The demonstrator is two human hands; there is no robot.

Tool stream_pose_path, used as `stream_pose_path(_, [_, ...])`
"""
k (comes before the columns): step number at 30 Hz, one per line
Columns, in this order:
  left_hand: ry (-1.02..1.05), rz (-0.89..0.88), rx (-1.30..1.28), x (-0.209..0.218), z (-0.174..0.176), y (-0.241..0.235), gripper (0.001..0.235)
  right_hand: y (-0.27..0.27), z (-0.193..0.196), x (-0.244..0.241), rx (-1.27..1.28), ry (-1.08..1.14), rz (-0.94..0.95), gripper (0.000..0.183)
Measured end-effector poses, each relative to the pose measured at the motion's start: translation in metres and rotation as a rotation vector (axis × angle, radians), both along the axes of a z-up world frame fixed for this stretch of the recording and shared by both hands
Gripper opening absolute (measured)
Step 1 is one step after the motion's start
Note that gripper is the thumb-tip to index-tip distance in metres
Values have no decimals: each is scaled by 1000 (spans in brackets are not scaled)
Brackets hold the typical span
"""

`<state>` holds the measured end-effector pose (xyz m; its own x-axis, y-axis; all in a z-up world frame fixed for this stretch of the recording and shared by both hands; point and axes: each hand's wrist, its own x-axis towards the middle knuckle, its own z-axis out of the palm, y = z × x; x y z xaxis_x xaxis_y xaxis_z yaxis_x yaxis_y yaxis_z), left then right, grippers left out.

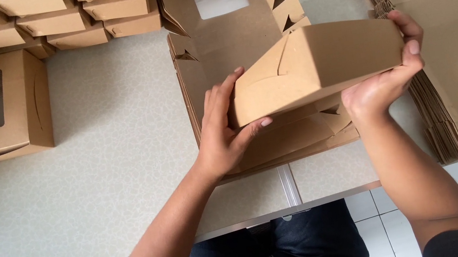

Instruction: The person assembles flat cardboard boxes by folding the side flaps, tucking tabs into slots, and closing the top flaps. They repeat this process for multiple boxes, stacking the completed ones on the table.

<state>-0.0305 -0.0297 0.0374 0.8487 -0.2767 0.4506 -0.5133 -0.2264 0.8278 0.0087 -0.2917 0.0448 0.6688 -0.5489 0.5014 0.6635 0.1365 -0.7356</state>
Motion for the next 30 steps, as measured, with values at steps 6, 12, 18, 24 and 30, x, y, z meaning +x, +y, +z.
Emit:
stream_pose_path(6, [-341,85,-5,4,-10,3,63,0,5,-5,83,106,245,35])
stream_pose_path(12, [-439,212,16,9,-8,9,52,4,6,-4,100,278,286,32])
stream_pose_path(18, [-262,186,9,14,3,17,92,22,5,-12,-211,85,271,20])
stream_pose_path(24, [-214,151,-251,19,-2,19,95,47,13,-27,-596,-141,193,42])
stream_pose_path(30, [-102,-50,-466,25,-12,19,118,50,-10,-16,-741,-307,78,67])
